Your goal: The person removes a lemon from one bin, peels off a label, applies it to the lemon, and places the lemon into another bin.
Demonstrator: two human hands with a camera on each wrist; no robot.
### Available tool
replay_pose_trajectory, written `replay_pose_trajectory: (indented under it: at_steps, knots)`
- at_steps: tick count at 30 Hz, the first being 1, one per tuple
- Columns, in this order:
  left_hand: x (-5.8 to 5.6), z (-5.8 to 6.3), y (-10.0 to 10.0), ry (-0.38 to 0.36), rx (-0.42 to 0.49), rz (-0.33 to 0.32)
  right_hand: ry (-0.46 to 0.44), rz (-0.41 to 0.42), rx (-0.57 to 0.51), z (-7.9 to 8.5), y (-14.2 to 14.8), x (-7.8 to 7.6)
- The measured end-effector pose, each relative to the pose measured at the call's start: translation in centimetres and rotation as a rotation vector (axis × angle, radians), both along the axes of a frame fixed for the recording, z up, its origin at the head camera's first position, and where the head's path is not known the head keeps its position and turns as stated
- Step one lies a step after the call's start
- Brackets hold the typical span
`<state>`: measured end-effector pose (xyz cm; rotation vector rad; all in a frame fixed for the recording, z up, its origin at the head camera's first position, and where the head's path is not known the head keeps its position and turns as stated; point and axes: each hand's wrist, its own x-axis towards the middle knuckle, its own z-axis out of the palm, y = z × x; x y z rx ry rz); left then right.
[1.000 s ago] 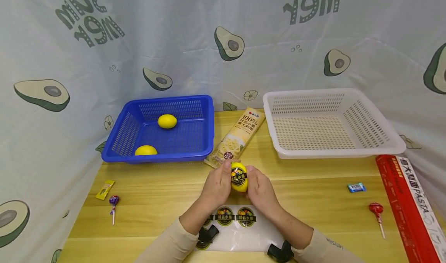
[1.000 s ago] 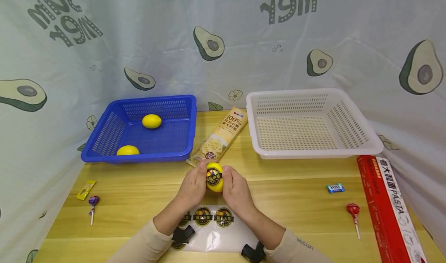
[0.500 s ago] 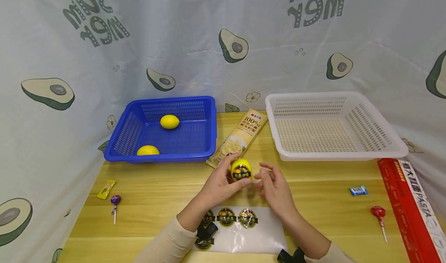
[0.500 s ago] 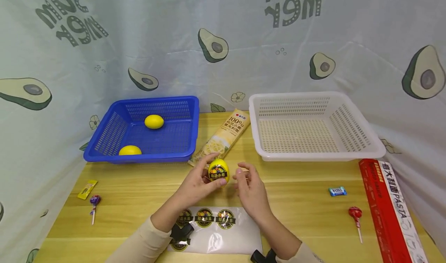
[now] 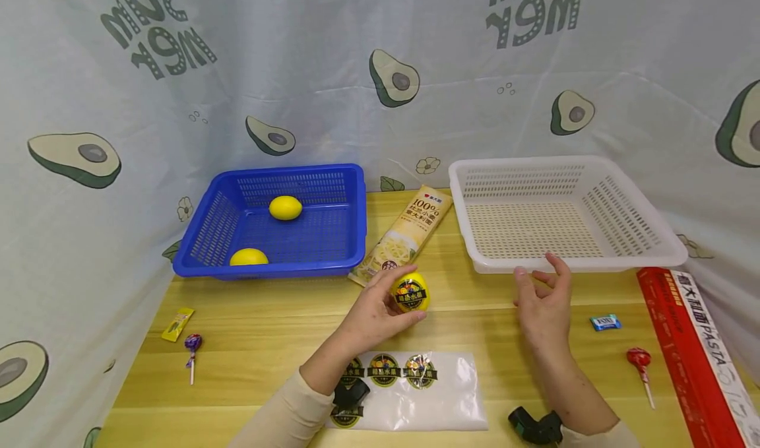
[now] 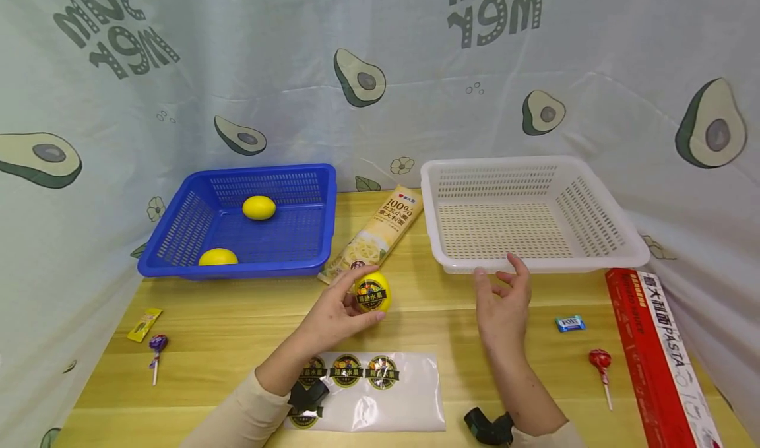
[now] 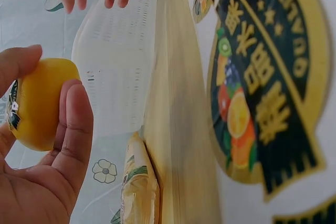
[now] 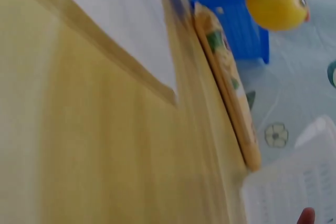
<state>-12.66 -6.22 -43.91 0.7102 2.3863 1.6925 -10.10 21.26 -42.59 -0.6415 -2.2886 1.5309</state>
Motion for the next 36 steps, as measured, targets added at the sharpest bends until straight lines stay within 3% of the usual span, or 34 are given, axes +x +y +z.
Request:
replay_pose_trajectory:
  at_steps: [10, 17, 22, 27, 32, 36]
  knots:
    - [0.0, 0.1, 0.2, -0.016, -0.043, 0.004, -0.053, -0.103, 0.001, 0.3, 2.9, -2.3]
    - [-0.3, 0.4, 0.4, -0.051, -0.033, -0.009, -0.056, -0.117, -0.025, 0.0, 3.2, -2.4]
    - [-1.1, 1.3, 1.2, -0.061, -0.024, -0.01, -0.057, -0.125, -0.046, -0.1, 3.3, -2.3]
    - [-3.3, 4.0, 3.2, 0.022, -0.061, -0.073, -0.043, -0.124, -0.046, -0.3, 3.3, -2.3]
    - [-6.5, 6.9, 6.4, 0.151, -0.195, -0.104, -0.027, -0.116, -0.049, -0.6, 3.2, -2.3]
    - [-8.9, 8.1, 9.1, 0.235, -0.317, -0.136, -0.025, -0.113, -0.026, -1.0, 3.0, -2.3]
